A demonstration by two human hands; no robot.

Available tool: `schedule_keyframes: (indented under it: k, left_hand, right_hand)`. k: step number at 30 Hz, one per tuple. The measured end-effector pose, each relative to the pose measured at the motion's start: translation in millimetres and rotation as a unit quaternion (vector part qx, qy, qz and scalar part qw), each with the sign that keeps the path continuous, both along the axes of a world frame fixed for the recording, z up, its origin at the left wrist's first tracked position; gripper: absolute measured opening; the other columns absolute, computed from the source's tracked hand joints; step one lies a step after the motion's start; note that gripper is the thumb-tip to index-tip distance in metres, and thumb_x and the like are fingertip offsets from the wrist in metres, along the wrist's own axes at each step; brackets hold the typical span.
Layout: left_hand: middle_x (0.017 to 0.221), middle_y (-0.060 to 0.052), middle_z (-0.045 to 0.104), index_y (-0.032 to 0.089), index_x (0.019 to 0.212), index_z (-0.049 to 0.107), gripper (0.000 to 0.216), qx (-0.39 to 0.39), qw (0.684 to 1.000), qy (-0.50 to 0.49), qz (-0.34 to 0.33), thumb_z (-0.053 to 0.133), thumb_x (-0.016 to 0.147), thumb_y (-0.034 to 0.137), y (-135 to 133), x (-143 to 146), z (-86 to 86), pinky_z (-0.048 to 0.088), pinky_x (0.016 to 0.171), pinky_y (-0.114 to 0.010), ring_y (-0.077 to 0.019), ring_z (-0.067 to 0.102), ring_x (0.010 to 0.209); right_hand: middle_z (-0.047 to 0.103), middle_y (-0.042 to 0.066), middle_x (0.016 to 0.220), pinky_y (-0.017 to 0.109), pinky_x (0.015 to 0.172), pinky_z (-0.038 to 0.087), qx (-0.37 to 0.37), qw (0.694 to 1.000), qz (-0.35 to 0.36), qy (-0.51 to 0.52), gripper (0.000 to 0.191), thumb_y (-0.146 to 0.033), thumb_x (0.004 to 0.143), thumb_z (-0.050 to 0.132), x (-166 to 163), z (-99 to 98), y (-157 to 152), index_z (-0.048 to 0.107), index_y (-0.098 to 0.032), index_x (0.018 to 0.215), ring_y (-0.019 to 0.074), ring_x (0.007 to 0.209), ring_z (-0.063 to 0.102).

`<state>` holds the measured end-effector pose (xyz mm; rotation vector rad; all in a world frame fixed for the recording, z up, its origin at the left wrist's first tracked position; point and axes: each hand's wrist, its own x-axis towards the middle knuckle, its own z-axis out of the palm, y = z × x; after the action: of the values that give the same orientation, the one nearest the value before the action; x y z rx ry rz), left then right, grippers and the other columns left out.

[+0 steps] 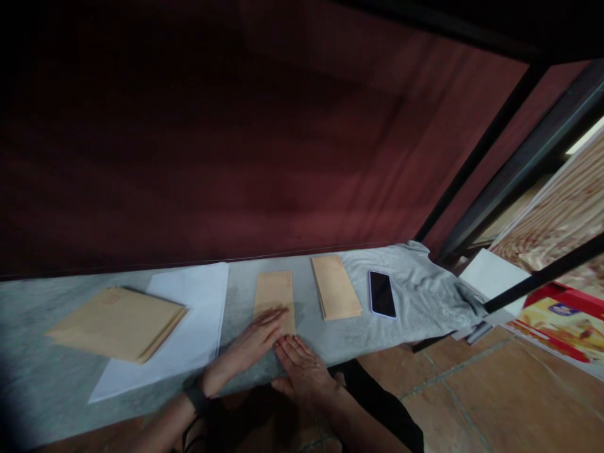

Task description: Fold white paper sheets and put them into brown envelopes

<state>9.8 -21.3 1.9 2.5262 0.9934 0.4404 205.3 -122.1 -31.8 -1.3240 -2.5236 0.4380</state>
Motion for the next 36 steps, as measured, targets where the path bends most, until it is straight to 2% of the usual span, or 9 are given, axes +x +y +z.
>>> schedule_keyframes:
  k: [5,8,11,15,20,27,29,32,36]
  left_hand:
    - [0.159,-0.009,0.044,0.018,0.151,0.043,0.055,0.059,0.994,0.089,-0.002,0.033,0.104,0.045,61.2,37.2,-24.8,0.026,0.124,-0.040,-0.0190,0.036,0.149]
    - [0.161,-0.009,0.041,0.018,0.153,0.040,0.058,0.085,0.991,0.096,0.041,0.031,0.103,0.046,89.0,46.3,-38.0,0.023,0.124,-0.040,-0.0200,0.034,0.150]
    - [0.162,-0.011,0.039,0.017,0.156,0.034,0.060,0.085,0.988,0.099,0.080,0.029,0.103,0.045,110.3,50.0,-43.7,0.021,0.125,-0.044,-0.0226,0.032,0.151]
    - [0.163,-0.010,0.037,0.017,0.157,0.033,0.060,0.071,0.987,0.110,0.098,0.027,0.103,0.042,120.6,51.5,-43.2,0.018,0.125,-0.046,-0.0249,0.029,0.152]
    - [0.165,-0.005,0.034,0.022,0.158,0.032,0.057,0.057,0.989,0.120,0.060,0.025,0.104,0.042,81.5,40.0,-41.8,0.014,0.126,-0.043,-0.0208,0.027,0.153]
    - [0.164,-0.003,0.035,0.024,0.159,0.028,0.055,0.074,0.991,0.108,0.000,0.024,0.107,0.040,-4.2,8.6,-38.8,0.015,0.127,-0.042,-0.0174,0.024,0.154]
    - [0.163,-0.005,0.037,0.023,0.158,0.031,0.054,0.074,0.992,0.106,0.004,0.027,0.106,0.040,-20.3,3.4,-36.9,0.019,0.126,-0.043,-0.0186,0.028,0.153]
    - [0.160,-0.008,0.042,0.020,0.155,0.037,0.053,0.079,0.989,0.119,0.028,0.034,0.105,0.038,-37.6,2.0,-34.0,0.029,0.123,-0.043,-0.0213,0.035,0.150]
    - [0.153,-0.014,0.051,0.016,0.149,0.045,0.053,0.088,0.979,0.173,0.056,0.037,0.097,0.013,-48.6,9.6,-29.2,0.038,0.118,-0.044,-0.0247,0.045,0.144]
  right_hand:
    - [0.031,0.012,0.163,0.044,0.125,0.030,-0.014,1.000,-0.008,0.018,0.067,-0.042,0.101,0.054,-2.4,3.1,0.4,0.031,-0.018,0.159,0.0245,0.151,0.031]
    - [0.032,0.011,0.163,0.044,0.125,0.030,-0.026,0.999,-0.002,0.027,0.067,-0.039,0.100,0.056,-1.3,5.2,2.6,0.032,-0.019,0.158,0.0240,0.151,0.032]
    - [0.034,0.009,0.163,0.043,0.125,0.030,-0.038,0.998,0.005,0.039,0.064,-0.038,0.100,0.056,0.6,8.0,5.4,0.035,-0.020,0.157,0.0236,0.150,0.034]
    - [0.047,0.006,0.156,0.041,0.124,0.033,-0.051,0.995,0.000,0.082,0.047,-0.033,0.102,0.051,4.7,17.0,11.5,0.050,-0.022,0.148,0.0212,0.144,0.044]
    - [0.067,0.005,0.136,0.037,0.113,0.047,-0.061,0.989,-0.036,0.130,0.035,-0.032,0.106,0.043,12.0,22.5,19.4,0.068,-0.024,0.128,0.0192,0.128,0.060]
    - [0.072,0.005,0.123,0.037,0.108,0.049,-0.034,0.987,-0.050,0.152,0.034,-0.032,0.105,0.042,13.0,13.3,16.0,0.073,-0.024,0.116,0.0195,0.119,0.064]
    - [0.072,0.007,0.119,0.038,0.105,0.050,-0.017,0.984,-0.089,0.157,0.033,-0.029,0.105,0.041,12.8,9.7,15.0,0.071,-0.024,0.117,0.0209,0.114,0.065]
    - [0.069,0.011,0.114,0.041,0.100,0.052,0.017,0.969,-0.200,0.144,0.032,-0.023,0.101,0.042,11.6,3.3,16.1,0.069,-0.022,0.117,0.0250,0.109,0.064]
    - [0.066,0.013,0.107,0.043,0.098,0.052,0.021,0.957,-0.264,0.121,0.029,-0.016,0.095,0.044,5.6,-4.0,23.6,0.070,-0.020,0.108,0.0276,0.105,0.062]
